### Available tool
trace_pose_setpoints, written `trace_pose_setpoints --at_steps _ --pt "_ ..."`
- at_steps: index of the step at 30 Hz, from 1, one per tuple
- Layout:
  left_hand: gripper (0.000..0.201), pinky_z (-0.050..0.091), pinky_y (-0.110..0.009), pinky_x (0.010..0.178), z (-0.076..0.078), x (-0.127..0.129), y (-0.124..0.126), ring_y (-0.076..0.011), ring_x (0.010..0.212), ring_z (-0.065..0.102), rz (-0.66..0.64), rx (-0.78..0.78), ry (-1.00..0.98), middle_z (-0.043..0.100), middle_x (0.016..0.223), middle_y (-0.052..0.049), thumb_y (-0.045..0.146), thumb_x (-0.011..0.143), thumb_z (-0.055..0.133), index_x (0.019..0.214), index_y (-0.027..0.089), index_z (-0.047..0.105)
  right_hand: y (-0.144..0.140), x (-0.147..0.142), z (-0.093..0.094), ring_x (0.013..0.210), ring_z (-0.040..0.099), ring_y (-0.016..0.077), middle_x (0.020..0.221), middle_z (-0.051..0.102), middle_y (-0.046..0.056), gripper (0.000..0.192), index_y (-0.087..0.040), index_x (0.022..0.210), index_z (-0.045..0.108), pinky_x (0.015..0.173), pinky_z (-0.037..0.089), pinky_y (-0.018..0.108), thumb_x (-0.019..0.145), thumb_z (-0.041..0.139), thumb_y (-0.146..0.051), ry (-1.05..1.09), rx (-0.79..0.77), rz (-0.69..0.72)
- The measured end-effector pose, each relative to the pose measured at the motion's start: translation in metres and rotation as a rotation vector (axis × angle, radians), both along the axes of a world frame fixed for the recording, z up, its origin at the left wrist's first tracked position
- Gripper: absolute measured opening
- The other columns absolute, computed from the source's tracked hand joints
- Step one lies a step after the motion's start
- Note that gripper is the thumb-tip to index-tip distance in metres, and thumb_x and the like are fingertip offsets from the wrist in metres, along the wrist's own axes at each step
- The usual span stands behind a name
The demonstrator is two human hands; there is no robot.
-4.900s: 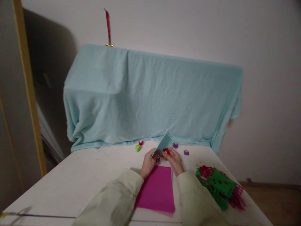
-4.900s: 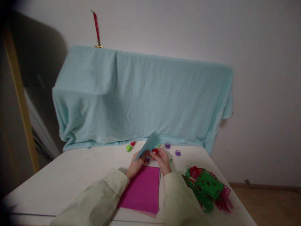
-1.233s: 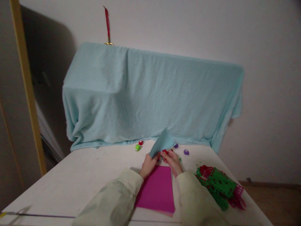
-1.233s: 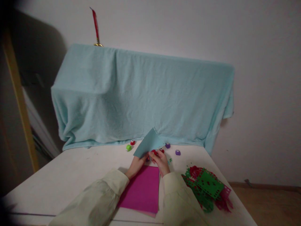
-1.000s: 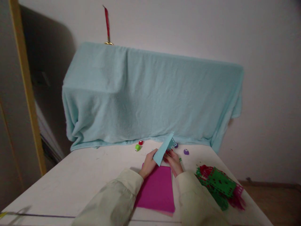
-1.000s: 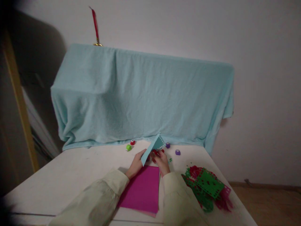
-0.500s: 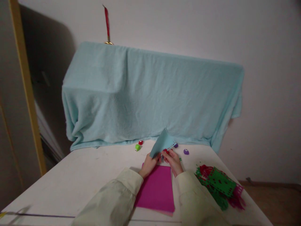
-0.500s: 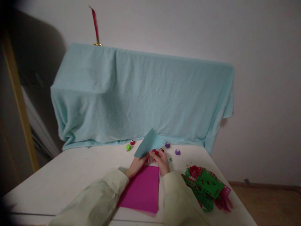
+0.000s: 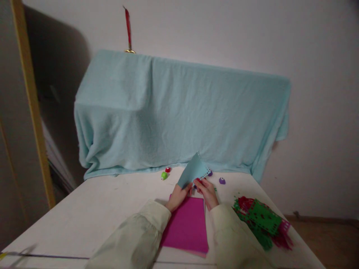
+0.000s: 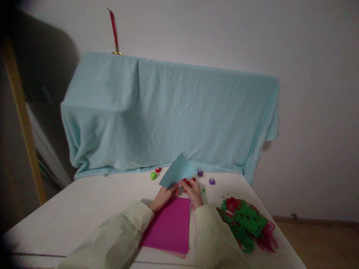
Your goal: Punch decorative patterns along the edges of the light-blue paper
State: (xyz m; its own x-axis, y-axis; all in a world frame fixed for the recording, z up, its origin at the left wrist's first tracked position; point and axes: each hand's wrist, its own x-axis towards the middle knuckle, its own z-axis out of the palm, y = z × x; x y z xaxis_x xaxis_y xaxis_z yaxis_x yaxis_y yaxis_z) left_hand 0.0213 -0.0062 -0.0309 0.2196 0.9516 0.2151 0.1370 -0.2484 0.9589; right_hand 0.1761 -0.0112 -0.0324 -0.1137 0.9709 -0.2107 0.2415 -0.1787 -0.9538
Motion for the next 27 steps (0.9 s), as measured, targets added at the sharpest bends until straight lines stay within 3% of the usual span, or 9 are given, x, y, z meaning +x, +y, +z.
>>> trace_pose_setpoints --at_steps 5,10,15,17,21,27 --pt "0.039 0.038 -0.025 0.064 0.003 0.000 -0.003 -0.0133 0.061 0.046 -0.064 -0.080 0.021 0.052 0.063 -0.003 0.045 0.086 0.043 0.069 0.012 0.055 -0.006 -0.003 0.010 0.095 0.043 -0.0120 0.116 0.039 0.007 0.120 -0.007 0.143 0.039 0.076 0.030 -0.013 0.059 0.050 -0.092 0.053 -0.032 -0.071" --pt "0.046 0.035 -0.023 0.055 0.001 0.000 -0.005 -0.0118 0.052 0.045 -0.136 -0.158 0.001 0.049 0.056 -0.002 0.049 0.089 0.036 0.070 0.012 0.055 -0.007 -0.004 0.014 0.095 0.043 -0.0119 0.113 0.040 0.007 0.121 -0.006 0.145 0.037 0.076 0.030 -0.013 0.060 0.049 -0.092 0.059 -0.042 -0.074" --pt "0.040 0.036 -0.021 0.056 0.001 0.000 -0.003 -0.0109 0.056 0.048 -0.046 -0.050 -0.038 0.058 0.071 -0.004 0.047 0.089 0.039 0.081 0.013 0.057 -0.004 -0.003 0.013 0.077 0.038 -0.0172 0.113 0.040 0.009 0.123 0.000 0.138 0.037 0.065 0.023 -0.011 0.060 0.046 -0.094 0.037 -0.017 -0.009" --pt "0.039 0.036 -0.021 0.056 0.000 0.000 -0.001 -0.0114 0.056 0.049 -0.020 -0.049 -0.016 0.058 0.067 -0.003 0.047 0.089 0.040 0.079 0.012 0.057 -0.002 -0.003 0.010 0.071 0.035 -0.0187 0.113 0.040 0.010 0.122 0.001 0.135 0.037 0.061 0.019 -0.010 0.059 0.047 -0.094 0.014 -0.017 -0.006" --pt "0.045 0.036 -0.021 0.053 -0.009 0.001 0.004 -0.0122 0.052 0.050 0.027 -0.077 0.035 0.054 0.057 -0.003 0.051 0.088 0.040 0.072 0.012 0.056 0.001 -0.003 0.005 0.072 0.035 -0.0190 0.115 0.038 0.010 0.117 0.000 0.133 0.034 0.060 0.021 -0.011 0.061 0.047 -0.092 0.007 -0.017 0.035" --pt "0.043 0.036 -0.021 0.052 -0.019 0.002 0.009 -0.0116 0.053 0.050 0.111 -0.076 -0.028 0.055 0.059 -0.002 0.053 0.085 0.045 0.076 0.012 0.054 0.001 -0.006 0.003 0.071 0.035 -0.0184 0.116 0.037 0.010 0.114 -0.001 0.130 0.034 0.059 0.022 -0.010 0.063 0.044 -0.092 0.007 0.002 0.043"
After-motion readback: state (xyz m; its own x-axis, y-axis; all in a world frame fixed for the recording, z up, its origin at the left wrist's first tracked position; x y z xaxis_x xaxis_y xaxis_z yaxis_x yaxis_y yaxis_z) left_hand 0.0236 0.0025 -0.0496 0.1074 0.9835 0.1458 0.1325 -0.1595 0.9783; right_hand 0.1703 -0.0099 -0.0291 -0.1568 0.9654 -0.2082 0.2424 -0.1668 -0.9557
